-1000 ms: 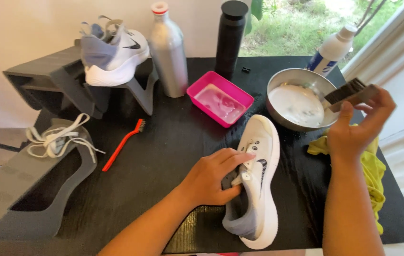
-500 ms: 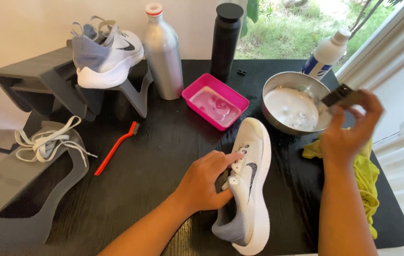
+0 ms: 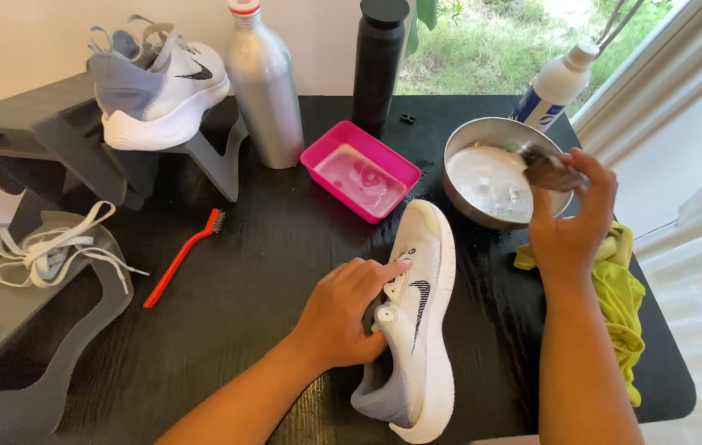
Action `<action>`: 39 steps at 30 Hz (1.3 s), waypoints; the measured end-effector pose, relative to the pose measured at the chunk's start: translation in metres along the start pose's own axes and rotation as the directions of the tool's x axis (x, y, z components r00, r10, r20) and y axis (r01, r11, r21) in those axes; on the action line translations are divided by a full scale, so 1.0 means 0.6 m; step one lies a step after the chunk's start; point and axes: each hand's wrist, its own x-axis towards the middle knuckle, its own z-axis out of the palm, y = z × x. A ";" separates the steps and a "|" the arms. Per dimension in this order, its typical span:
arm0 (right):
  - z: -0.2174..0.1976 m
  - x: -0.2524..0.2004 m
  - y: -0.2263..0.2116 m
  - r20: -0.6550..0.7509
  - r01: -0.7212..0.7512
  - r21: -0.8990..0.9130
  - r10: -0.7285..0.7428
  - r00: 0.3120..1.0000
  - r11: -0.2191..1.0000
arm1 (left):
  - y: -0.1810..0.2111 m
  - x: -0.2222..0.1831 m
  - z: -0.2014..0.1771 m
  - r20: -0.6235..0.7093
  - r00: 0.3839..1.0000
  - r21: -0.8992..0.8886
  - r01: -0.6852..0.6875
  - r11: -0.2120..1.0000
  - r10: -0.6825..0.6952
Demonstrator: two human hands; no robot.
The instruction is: Cleaning the side panels of a white sneaker using a brush, sponge, and cleaning solution.
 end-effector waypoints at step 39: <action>-0.010 -0.008 0.037 -0.092 0.023 0.087 -0.015 0.996 0.996 | -0.011 -0.009 0.014 -0.021 1.000 0.064 -0.012 0.998 0.014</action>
